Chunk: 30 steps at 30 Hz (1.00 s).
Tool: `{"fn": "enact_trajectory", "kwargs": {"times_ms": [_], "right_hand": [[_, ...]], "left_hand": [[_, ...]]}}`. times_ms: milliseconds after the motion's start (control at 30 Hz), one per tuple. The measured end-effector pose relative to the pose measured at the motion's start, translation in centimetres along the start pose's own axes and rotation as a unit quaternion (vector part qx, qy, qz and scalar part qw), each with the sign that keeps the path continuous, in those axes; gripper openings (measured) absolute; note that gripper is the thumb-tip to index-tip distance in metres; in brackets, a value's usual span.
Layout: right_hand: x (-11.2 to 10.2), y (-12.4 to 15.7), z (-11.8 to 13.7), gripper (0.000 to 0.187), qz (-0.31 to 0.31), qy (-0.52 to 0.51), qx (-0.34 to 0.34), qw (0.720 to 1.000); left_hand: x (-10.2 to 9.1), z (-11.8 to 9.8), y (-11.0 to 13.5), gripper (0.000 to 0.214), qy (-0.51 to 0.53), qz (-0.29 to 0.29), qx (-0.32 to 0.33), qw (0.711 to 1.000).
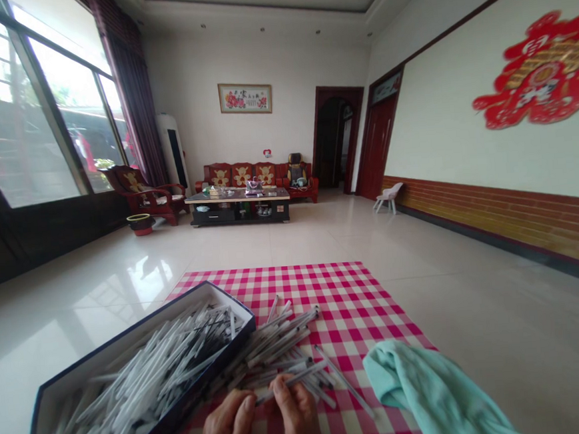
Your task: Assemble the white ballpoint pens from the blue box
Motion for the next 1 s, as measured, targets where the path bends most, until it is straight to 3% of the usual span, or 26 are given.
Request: {"fn": "enact_trajectory", "kwargs": {"times_ms": [133,433,700,867,1000], "right_hand": [[0.0,0.0,0.0,0.031,-0.009,0.011,0.000,1.000],[0.1,0.2,0.5,0.031,-0.011,-0.005,0.015,1.000],[-0.2,0.2,-1.1,0.032,-0.030,-0.043,0.044,0.998],[-0.2,-0.1,-1.4,0.034,-0.041,-0.050,0.043,0.997],[0.1,-0.2,-1.1,0.036,-0.047,-0.073,0.046,0.995]], "left_hand": [[-0.1,0.0,0.1,0.019,0.006,0.025,0.018,1.000],[0.6,1.1,0.5,0.030,-0.031,-0.013,-0.004,0.999],[0.0,1.4,0.3,0.015,-0.022,0.007,-0.003,1.000],[-0.8,1.0,-0.5,0.012,-0.055,-0.037,0.003,0.998],[-3.3,0.7,-1.7,0.013,-0.178,-0.131,0.016,0.975]]}}
Point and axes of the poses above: each hand's wrist, its own y-axis away from the middle knuckle, its own x-axis out of the palm, z = x × y, the point moved 1 cm from there along -y, towards the middle knuckle, and after that the axes turned 6 degrees about -x, right-handed, at the moved point
